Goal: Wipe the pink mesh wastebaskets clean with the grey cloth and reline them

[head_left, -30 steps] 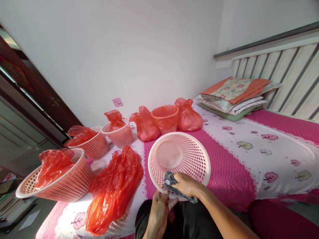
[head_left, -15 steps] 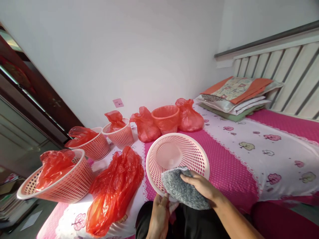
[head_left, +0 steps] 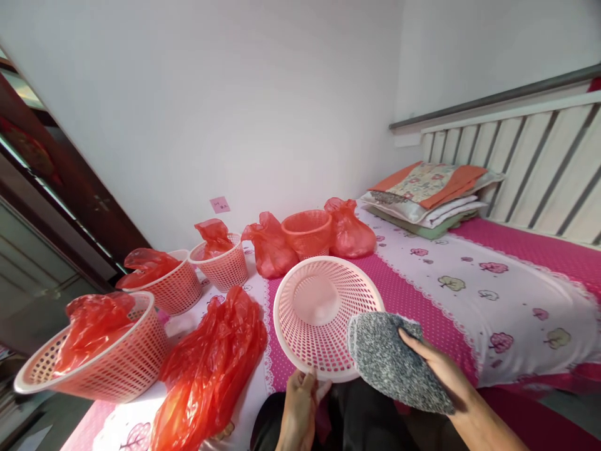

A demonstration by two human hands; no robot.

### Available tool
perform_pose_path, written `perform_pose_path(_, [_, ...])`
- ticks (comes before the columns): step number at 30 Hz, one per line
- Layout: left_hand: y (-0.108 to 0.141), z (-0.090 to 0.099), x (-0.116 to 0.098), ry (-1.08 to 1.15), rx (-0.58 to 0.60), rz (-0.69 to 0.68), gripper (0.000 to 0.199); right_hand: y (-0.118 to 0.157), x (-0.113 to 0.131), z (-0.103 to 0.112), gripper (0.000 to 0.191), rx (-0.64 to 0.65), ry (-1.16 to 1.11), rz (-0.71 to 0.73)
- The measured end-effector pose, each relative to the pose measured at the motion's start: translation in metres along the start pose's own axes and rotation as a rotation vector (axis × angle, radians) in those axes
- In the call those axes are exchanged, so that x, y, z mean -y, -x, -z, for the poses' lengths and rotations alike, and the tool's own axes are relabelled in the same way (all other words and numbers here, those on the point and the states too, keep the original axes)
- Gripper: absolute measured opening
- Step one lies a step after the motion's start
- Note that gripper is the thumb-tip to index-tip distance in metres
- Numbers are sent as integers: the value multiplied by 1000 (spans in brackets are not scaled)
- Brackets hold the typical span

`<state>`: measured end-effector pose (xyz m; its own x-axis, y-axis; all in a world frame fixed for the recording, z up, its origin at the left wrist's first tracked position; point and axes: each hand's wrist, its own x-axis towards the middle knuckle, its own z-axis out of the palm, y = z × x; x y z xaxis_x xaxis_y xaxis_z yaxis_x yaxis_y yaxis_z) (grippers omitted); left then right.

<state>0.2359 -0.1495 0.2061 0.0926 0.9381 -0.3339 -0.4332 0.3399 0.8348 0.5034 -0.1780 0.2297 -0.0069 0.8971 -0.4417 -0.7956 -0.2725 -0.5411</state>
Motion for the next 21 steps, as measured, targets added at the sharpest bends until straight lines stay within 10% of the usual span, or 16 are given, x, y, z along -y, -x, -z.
perform_pose_path(21, [4,23,-13,-63,-99,-157,65,13,11,-11,65,-94,-3,8])
